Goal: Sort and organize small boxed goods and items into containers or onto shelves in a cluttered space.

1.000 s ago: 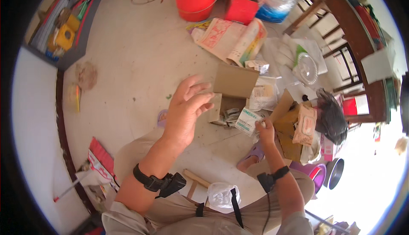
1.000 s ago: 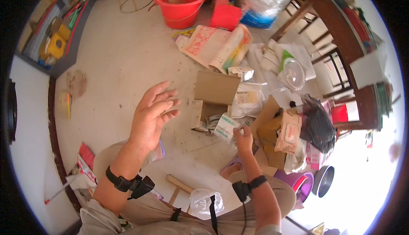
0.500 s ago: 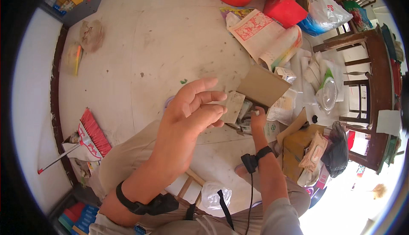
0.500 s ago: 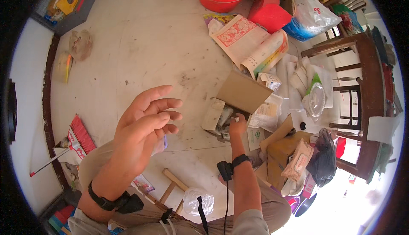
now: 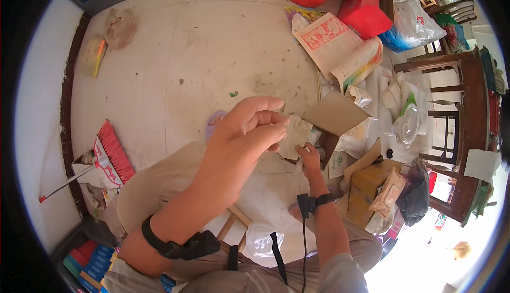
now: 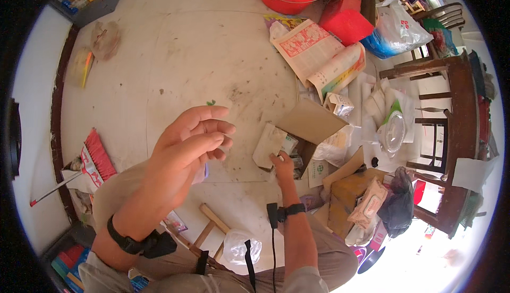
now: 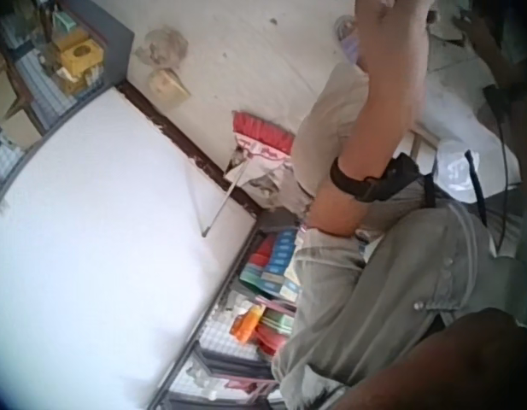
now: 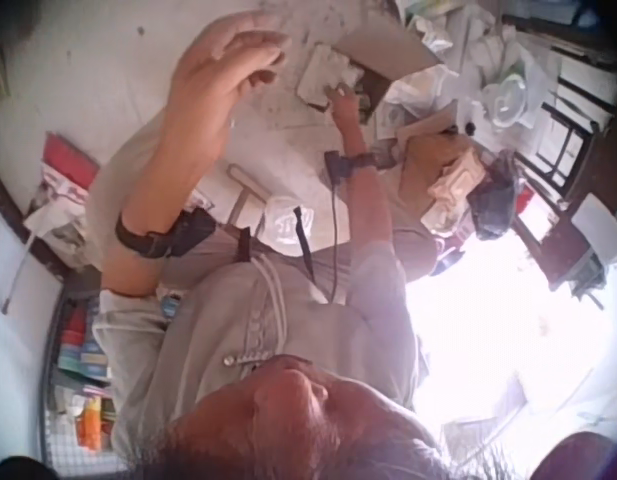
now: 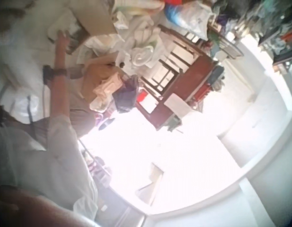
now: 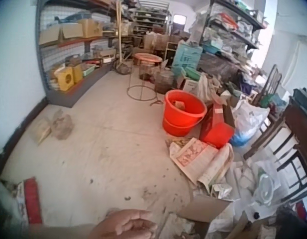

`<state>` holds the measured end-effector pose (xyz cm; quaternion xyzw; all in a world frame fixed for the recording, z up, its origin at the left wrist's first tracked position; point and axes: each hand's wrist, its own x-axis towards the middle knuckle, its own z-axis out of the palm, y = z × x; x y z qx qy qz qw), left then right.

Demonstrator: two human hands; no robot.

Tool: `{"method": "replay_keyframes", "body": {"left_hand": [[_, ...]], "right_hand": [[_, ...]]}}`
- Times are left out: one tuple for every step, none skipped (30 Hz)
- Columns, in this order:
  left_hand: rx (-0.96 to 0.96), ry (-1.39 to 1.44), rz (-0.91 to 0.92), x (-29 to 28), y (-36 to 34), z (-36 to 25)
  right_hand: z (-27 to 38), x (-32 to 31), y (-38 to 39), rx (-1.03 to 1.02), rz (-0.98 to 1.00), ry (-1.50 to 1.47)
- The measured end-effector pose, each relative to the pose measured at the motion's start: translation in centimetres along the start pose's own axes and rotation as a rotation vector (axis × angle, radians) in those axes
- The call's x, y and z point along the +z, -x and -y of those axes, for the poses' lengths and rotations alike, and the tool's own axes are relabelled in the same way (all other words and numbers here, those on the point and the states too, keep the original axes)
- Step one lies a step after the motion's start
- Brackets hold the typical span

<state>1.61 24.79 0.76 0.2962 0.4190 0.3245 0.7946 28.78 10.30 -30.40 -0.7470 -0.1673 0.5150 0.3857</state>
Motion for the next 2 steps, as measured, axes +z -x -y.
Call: {"method": "replay_keyframes", "body": {"left_hand": [[-0.007,-0.049,-0.003,-0.34,-0.15,0.4],[-0.011,-0.082,0.018,-0.6,-0.41,0.87]], "right_hand": [[0.27,-0.33,0.69,0.026,0.033,-0.009],[0.65,-1.09,1.39,0.051,0.058,-0.016]]}}
